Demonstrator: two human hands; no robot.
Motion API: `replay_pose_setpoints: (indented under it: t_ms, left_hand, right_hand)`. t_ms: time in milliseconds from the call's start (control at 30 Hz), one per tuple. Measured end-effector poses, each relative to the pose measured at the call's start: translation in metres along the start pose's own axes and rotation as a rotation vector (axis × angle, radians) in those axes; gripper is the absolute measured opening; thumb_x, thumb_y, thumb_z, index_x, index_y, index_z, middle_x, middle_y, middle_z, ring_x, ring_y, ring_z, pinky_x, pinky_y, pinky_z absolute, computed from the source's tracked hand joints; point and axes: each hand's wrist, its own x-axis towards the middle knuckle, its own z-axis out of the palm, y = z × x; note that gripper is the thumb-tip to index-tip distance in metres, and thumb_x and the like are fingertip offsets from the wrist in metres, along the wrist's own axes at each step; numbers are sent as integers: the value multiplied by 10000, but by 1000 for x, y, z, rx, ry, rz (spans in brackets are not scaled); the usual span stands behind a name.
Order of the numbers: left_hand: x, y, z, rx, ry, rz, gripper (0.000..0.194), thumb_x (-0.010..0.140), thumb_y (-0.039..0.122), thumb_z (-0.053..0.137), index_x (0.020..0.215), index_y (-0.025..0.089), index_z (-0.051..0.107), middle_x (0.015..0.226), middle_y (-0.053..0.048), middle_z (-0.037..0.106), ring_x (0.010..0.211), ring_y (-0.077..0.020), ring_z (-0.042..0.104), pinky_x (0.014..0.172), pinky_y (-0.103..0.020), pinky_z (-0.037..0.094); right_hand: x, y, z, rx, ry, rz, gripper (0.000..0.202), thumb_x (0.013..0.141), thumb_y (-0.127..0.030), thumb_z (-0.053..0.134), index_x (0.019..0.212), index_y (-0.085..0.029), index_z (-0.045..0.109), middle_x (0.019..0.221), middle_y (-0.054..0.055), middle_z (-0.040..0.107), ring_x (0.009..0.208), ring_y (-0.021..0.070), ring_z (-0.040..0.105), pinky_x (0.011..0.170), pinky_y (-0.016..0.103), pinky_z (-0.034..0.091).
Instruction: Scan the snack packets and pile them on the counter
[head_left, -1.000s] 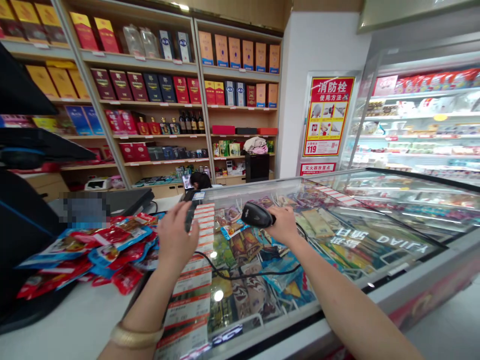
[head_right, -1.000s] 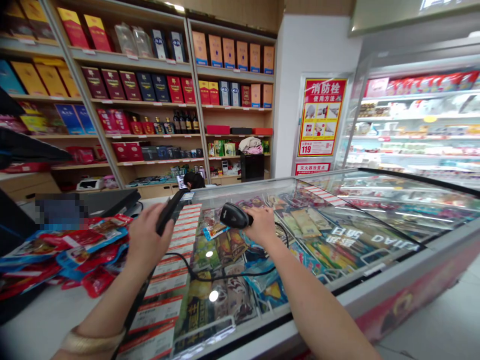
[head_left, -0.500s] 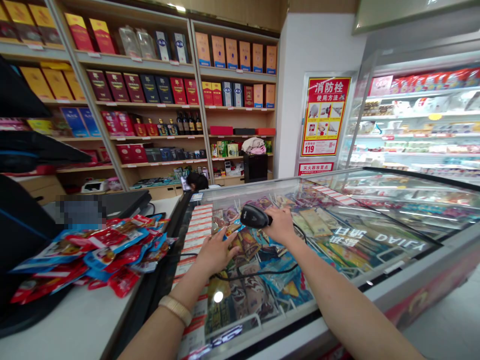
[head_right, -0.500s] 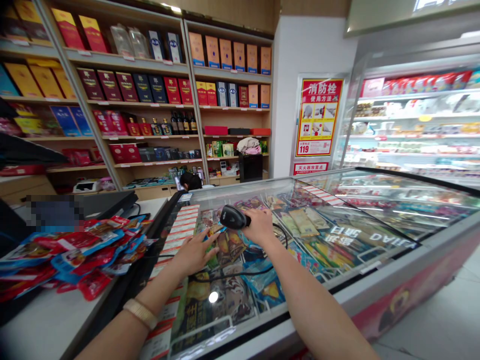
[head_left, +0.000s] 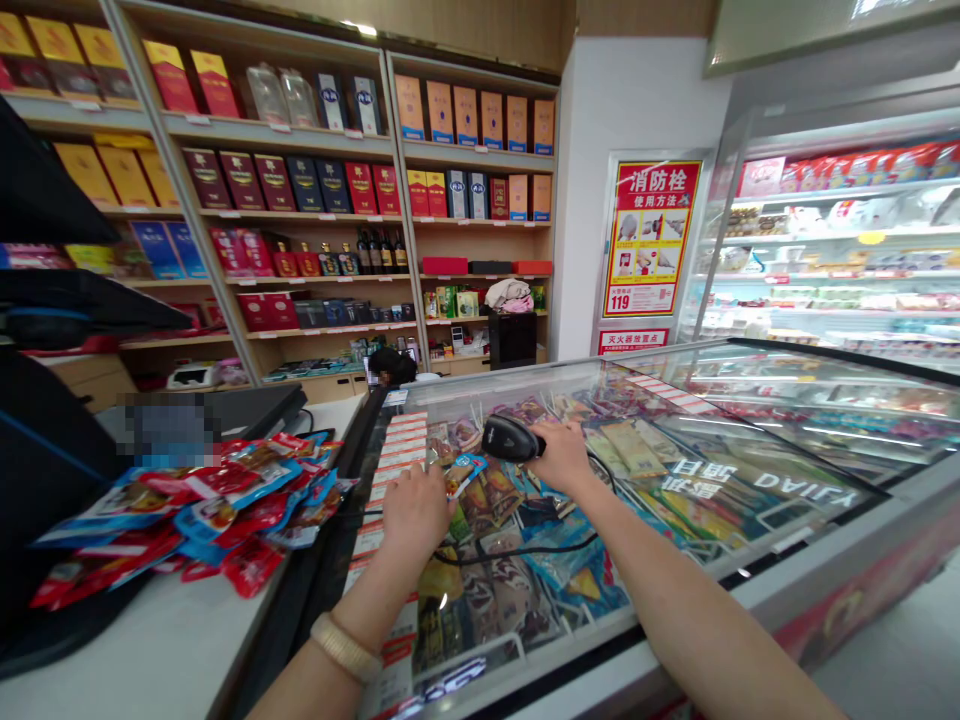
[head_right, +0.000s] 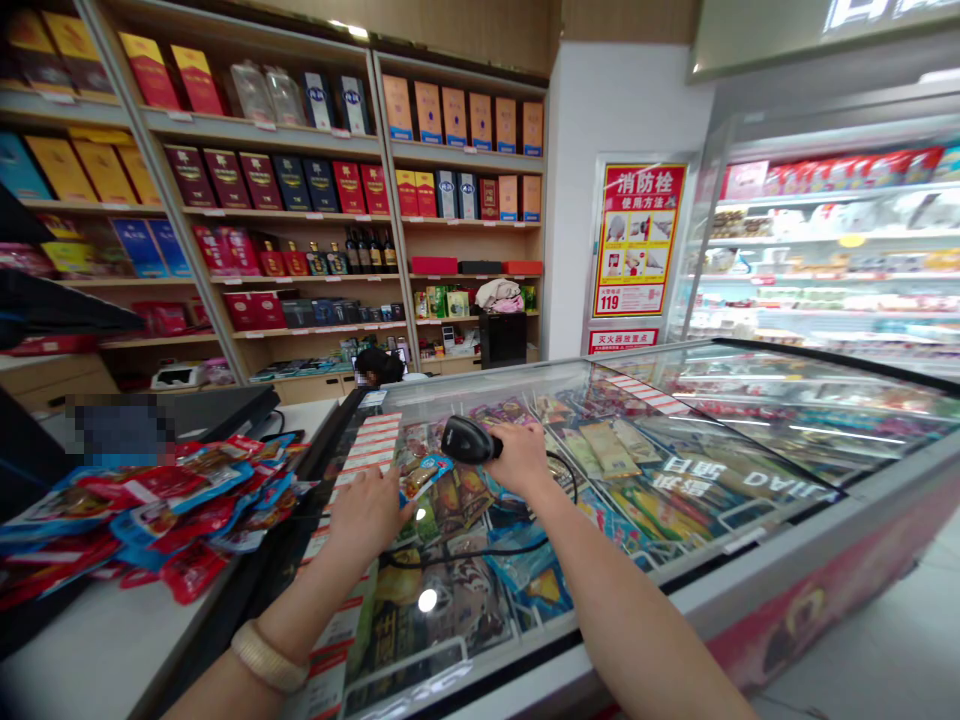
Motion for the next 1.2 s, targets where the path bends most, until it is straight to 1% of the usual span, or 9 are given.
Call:
replay_pose_setpoints:
  t_ms: [67,133,300,500,700,833,900,1033,1200]
  left_hand:
    - [4,-5,9,-77,26,77,519,864,256,559,1366,131,515,1307,-227,608,1234,-314,571,985,-420,446]
    - [9,-9,17,-147,-33,169,561,878,187,501,1435,148,441,1337,-202,602,1214,-270,594,978,-372,456]
    - [13,-10,20,-105,-122,170,563,855,97,453,1416,140,467,1111,-183,712,1031,-271,689,865,-365,499]
    - [12,-20,18,-244,22,38,413,868,137,415,1201,199,651,1076,-133,746,1000,-258,699,836,-340,498]
    - [18,-41,20,-526,166,-86,251,818,249,507,970,222,705,847,-43,753,849,-220,697,745,-279,483]
    - [22,-50,22,-751,241,-168,211,766,282,550,886,206,706,717,-7,711,744,-197,670,679,-260,485]
    - [23,-51,23,-971,262,-210,187,748,284,582,863,195,699,713,-7,714,732,-195,670,664,-263,504]
    - [21,-47,22,-1528,169,-348,157,726,268,685,852,176,667,749,-30,727,722,-187,697,654,-280,555]
    - [18,-42,20,-1798,161,-452,146,697,127,715,759,167,588,776,-34,720,744,-152,710,751,-286,591]
  right_hand:
    - [0,0,1,5,4,-5,225,728,-304,695,945,-255,729,989,32,751,990,225,653,822,338,300]
    - [0,0,1,11,8,-6,216,729,-303,690,937,-258,730,998,33,753,993,226,653,830,340,302]
    - [1,0,1,-5,-5,7,239,729,-289,682,961,-264,734,1008,42,752,1001,227,649,839,341,307]
    - [0,-2,-3,-7,-4,11,259,722,-286,695,976,-263,734,1017,39,751,1001,229,648,848,345,305]
    - [1,-1,-3,-16,3,3,235,740,-291,683,965,-246,730,981,51,745,985,233,640,848,343,299]
    - [0,-1,-1,-6,7,-40,205,736,-301,689,930,-245,725,948,42,741,953,221,639,829,338,289]
    - [0,-1,0,0,8,-65,213,727,-303,695,930,-246,724,941,38,740,946,218,640,826,339,286]
    - [-1,-3,1,32,7,-109,283,704,-283,705,983,-235,721,973,49,744,973,226,640,846,341,287]
    - [-3,-10,2,97,-24,-175,274,705,-305,719,974,-252,730,977,39,746,972,219,645,855,339,289]
